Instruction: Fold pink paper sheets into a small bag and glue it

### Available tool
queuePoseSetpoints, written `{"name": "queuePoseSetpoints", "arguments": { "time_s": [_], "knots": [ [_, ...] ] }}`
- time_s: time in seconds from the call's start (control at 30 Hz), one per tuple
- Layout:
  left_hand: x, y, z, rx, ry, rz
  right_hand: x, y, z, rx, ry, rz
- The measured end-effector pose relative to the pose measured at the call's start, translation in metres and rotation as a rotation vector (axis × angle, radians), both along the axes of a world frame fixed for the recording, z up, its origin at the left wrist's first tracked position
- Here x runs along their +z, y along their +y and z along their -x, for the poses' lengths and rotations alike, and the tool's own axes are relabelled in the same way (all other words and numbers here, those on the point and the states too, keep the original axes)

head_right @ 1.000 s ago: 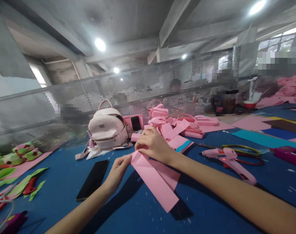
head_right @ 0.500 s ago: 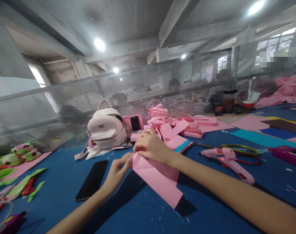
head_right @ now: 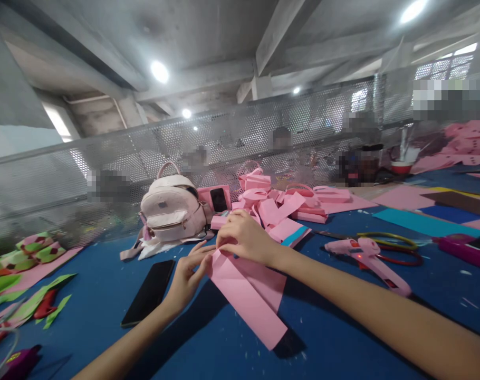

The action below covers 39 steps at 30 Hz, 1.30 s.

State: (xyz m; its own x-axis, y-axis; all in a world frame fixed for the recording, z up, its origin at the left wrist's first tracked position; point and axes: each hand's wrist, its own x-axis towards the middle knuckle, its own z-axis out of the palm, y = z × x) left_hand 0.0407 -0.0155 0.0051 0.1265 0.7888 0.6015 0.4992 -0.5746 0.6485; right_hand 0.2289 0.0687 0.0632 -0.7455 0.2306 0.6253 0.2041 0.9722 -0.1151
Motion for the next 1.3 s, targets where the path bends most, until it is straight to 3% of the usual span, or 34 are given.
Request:
{"name": "queuePoseSetpoints", "arguments": {
  "time_s": [0.8, 1.0, 1.3],
  "knots": [
    [0.0002, 0.001, 0.0031, 0.025, 0.081, -0.052, 0.0004, 0.0017, -0.0025, 0.081, 0.009, 0.0],
    [-0.0015, 0.0015, 0.0006, 0.024, 0.005, -0.017, -0.0033, 0.0008, 0.0005, 0.06, 0.057, 0.008],
    [-0.0029, 0.0042, 0.0005, -0.058, -0.009, 0.021, -0.0051, 0.0029, 0.0006, 0.083, 0.093, 0.044]
  ]
}}
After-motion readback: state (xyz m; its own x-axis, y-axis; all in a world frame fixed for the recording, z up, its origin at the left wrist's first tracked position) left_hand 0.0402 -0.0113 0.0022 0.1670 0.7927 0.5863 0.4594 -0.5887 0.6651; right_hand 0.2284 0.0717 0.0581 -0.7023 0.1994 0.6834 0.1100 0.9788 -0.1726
